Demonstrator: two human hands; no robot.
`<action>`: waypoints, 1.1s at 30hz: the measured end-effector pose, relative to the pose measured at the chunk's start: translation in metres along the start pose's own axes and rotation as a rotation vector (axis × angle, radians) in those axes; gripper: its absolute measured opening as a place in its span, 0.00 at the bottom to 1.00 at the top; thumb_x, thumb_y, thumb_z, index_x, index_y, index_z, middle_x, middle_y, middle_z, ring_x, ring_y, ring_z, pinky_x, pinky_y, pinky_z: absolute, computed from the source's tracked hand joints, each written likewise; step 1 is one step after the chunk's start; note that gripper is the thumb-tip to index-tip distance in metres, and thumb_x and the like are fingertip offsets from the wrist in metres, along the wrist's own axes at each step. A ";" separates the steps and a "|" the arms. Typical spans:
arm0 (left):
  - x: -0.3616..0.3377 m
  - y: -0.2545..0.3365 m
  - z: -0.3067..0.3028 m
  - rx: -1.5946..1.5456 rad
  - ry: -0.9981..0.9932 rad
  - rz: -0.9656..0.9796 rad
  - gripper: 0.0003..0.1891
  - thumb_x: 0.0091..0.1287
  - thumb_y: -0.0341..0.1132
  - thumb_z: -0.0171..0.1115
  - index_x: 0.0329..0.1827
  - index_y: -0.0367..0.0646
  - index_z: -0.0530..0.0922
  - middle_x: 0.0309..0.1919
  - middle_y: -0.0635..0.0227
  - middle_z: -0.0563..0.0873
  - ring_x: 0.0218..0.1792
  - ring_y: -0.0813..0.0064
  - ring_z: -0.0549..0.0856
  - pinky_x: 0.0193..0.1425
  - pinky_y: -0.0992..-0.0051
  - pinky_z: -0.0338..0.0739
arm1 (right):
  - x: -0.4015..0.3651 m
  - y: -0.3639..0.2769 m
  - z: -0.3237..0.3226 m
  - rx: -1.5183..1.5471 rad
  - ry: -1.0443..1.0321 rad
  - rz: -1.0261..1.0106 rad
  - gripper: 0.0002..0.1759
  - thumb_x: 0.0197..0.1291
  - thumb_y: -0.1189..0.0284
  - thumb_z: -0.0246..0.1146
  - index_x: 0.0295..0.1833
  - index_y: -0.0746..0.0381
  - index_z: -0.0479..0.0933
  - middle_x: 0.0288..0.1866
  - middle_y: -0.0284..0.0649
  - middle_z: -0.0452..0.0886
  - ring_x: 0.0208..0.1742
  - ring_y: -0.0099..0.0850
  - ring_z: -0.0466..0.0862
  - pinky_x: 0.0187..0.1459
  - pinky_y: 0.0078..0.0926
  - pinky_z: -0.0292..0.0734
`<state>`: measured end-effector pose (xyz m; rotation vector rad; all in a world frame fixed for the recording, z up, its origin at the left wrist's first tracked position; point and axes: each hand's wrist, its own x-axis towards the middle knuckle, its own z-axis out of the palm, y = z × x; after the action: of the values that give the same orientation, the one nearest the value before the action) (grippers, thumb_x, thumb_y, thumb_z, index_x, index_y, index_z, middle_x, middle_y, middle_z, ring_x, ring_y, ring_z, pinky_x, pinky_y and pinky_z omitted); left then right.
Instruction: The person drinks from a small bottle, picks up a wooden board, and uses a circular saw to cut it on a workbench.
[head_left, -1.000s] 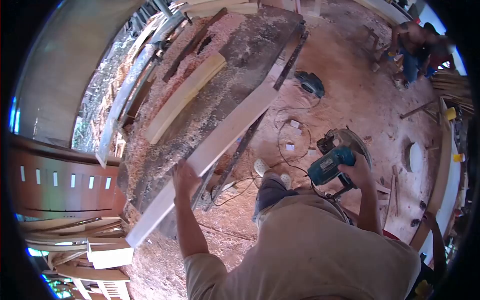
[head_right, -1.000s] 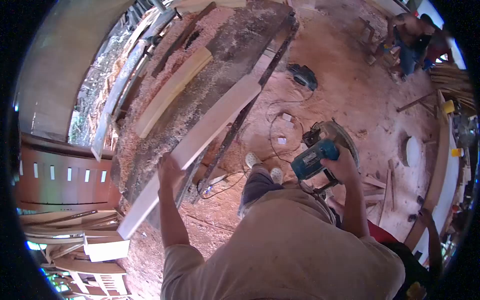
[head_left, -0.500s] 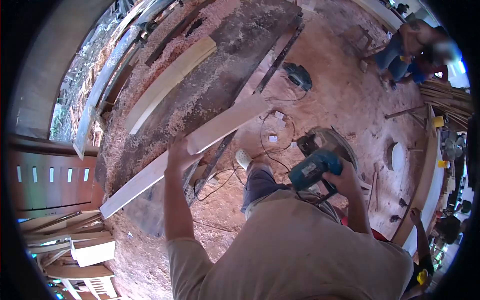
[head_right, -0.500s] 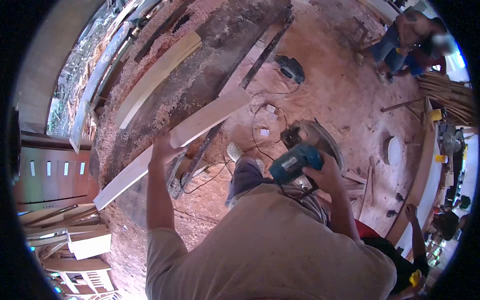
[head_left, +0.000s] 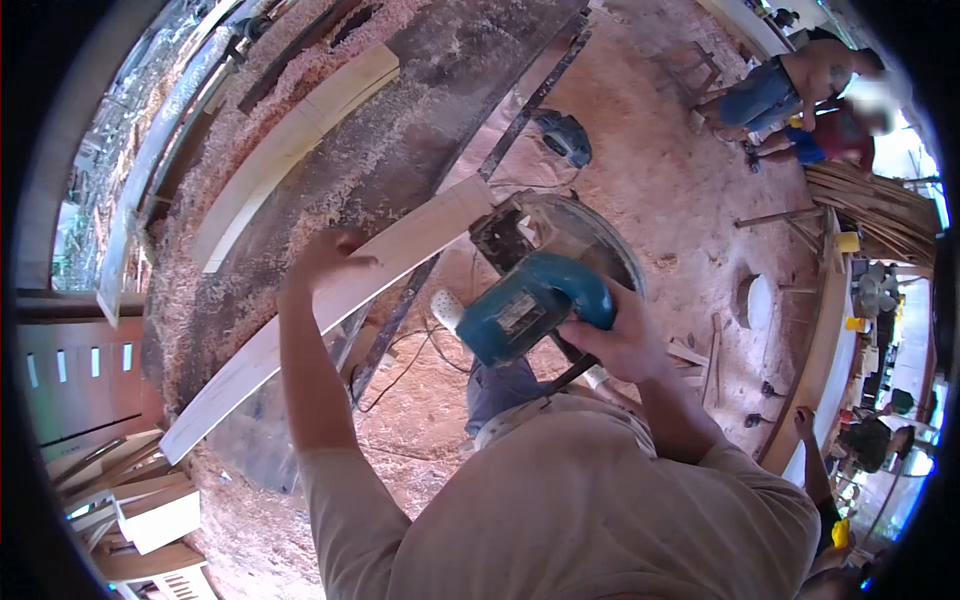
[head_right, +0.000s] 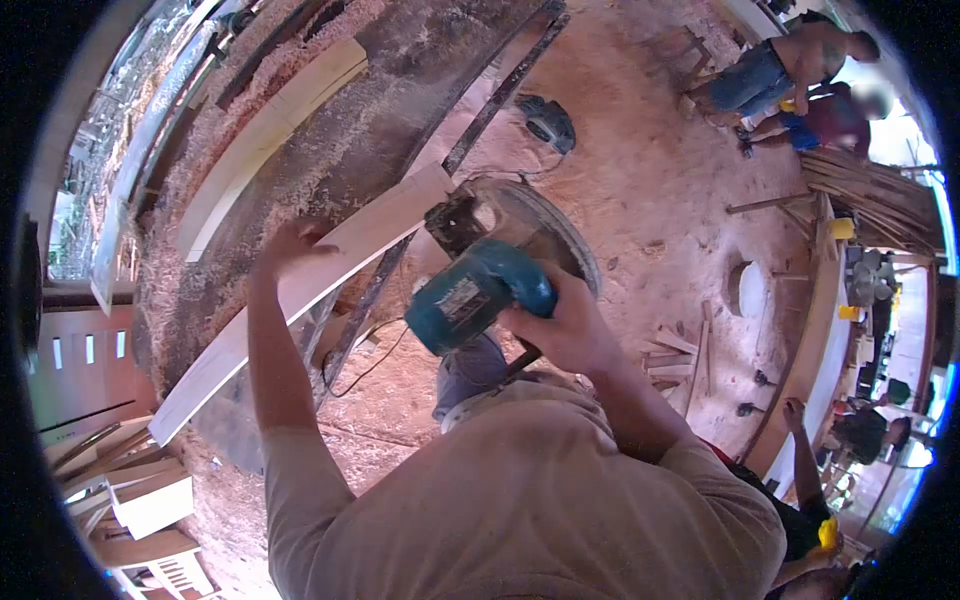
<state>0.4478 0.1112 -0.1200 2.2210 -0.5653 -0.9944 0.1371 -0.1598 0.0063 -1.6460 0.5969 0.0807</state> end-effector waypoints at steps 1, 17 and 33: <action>0.019 -0.002 -0.007 -0.020 -0.003 0.006 0.30 0.45 0.43 0.81 0.52 0.40 0.86 0.39 0.60 0.90 0.42 0.68 0.88 0.51 0.70 0.81 | 0.006 0.003 0.007 0.017 0.004 -0.004 0.21 0.54 0.76 0.72 0.54 0.67 0.77 0.38 0.32 0.80 0.39 0.19 0.78 0.41 0.22 0.76; 0.091 -0.029 -0.015 -0.374 -0.399 0.084 0.19 0.46 0.36 0.80 0.39 0.34 0.88 0.31 0.65 0.90 0.32 0.77 0.87 0.36 0.76 0.83 | 0.023 0.008 0.062 -0.152 0.105 0.031 0.16 0.55 0.76 0.72 0.47 0.64 0.76 0.34 0.29 0.77 0.34 0.18 0.75 0.37 0.21 0.73; 0.083 -0.023 -0.021 -0.296 -0.398 0.053 0.30 0.42 0.34 0.82 0.45 0.29 0.77 0.39 0.56 0.90 0.38 0.67 0.89 0.40 0.69 0.86 | 0.022 0.017 0.078 -0.090 0.182 0.145 0.16 0.57 0.76 0.72 0.50 0.66 0.77 0.33 0.31 0.80 0.32 0.17 0.77 0.33 0.19 0.74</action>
<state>0.5189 0.0854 -0.1670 1.7506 -0.6007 -1.4061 0.1710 -0.0944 -0.0318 -1.7067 0.8627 0.0643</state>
